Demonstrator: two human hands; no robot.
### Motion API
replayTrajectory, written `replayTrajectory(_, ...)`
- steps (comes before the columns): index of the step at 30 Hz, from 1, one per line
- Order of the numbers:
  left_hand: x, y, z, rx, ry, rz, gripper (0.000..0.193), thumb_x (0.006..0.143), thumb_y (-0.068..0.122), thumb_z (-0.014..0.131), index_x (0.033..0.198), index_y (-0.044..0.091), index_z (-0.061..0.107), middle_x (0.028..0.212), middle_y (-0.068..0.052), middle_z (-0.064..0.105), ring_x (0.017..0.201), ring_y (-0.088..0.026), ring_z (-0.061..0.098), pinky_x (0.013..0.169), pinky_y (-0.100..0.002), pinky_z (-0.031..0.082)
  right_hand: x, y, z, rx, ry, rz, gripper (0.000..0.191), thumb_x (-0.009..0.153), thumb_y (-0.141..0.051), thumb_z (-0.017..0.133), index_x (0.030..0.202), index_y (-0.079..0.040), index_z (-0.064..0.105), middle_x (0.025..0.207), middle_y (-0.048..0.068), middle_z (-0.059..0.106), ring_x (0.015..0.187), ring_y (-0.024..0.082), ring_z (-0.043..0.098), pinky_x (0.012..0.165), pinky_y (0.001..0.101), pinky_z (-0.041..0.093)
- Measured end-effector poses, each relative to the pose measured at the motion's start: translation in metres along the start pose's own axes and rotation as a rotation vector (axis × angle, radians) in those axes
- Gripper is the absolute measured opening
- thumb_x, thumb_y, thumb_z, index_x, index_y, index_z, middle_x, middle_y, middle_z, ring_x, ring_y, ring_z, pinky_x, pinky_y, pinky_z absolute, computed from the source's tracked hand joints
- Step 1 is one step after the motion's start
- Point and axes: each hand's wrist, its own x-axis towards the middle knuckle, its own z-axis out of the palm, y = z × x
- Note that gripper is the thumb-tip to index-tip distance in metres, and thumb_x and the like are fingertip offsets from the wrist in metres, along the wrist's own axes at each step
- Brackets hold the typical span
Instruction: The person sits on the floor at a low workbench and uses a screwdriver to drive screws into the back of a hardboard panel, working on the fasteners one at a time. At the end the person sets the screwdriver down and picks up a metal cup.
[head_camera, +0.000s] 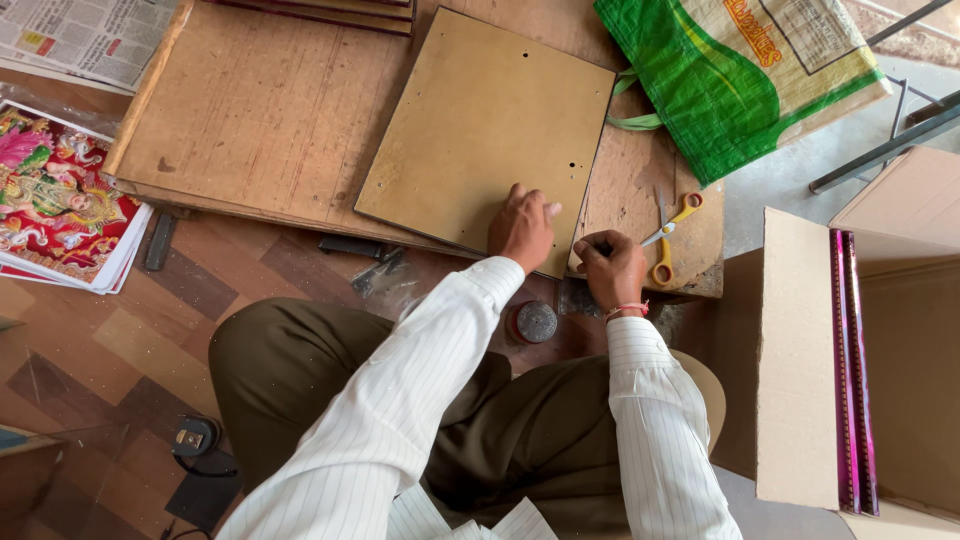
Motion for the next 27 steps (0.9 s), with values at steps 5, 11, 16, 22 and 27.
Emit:
replayTrajectory(5,0.002,-0.022,-0.006,-0.142,-0.021,0.209,0.011,0.080,0.004,0.073,0.090,0.004,0.070,0.106,-0.014,0.063,0.091,-0.030,0.067,0.081,-0.041,0.055,0.002,0.004,0.009,-0.148,-0.021,-0.239,0.012,0.081,-0.010,0.078,0.089,-0.002,0.078,0.078,0.014,0.075,0.069,0.023,0.074,0.065,0.0335,0.056)
replayTrajectory(11,-0.002,-0.028,-0.008,-0.227,-0.129,0.173,0.016,0.077,-0.005,0.071,0.090,0.005,0.071,0.108,-0.010,0.063,0.080,-0.023,0.071,0.081,-0.036,0.057,-0.001,0.007,0.018,-0.272,0.034,-0.439,0.012,0.079,-0.011,0.079,0.089,-0.004,0.077,0.089,0.016,0.072,0.079,0.033,0.071,0.072,0.0406,0.055)
replayTrajectory(16,-0.003,-0.027,-0.007,-0.215,-0.099,0.216,0.016,0.077,-0.006,0.071,0.088,0.005,0.071,0.108,-0.010,0.064,0.085,-0.025,0.070,0.081,-0.037,0.057,0.002,0.003,0.019,-0.346,-0.002,-0.501,0.011,0.078,-0.009,0.079,0.087,-0.004,0.077,0.089,0.017,0.071,0.081,0.036,0.069,0.074,0.0430,0.054)
replayTrajectory(22,-0.003,-0.025,-0.005,-0.167,-0.088,0.210,0.011,0.074,-0.001,0.077,0.081,0.006,0.073,0.108,-0.010,0.063,0.098,-0.030,0.067,0.084,-0.040,0.055,0.004,0.004,0.017,-0.229,-0.060,-0.418,0.013,0.079,-0.008,0.080,0.091,-0.004,0.078,0.085,0.015,0.073,0.074,0.027,0.071,0.068,0.0370,0.056)
replayTrajectory(27,-0.004,-0.023,-0.008,-0.177,-0.114,0.190,0.009,0.075,-0.001,0.076,0.080,0.006,0.073,0.110,-0.010,0.063,0.099,-0.029,0.067,0.086,-0.040,0.056,0.006,0.008,0.010,0.017,-0.103,-0.093,0.013,0.085,-0.007,0.074,0.096,-0.002,0.079,0.081,0.013,0.077,0.070,0.017,0.071,0.064,0.0314,0.058)
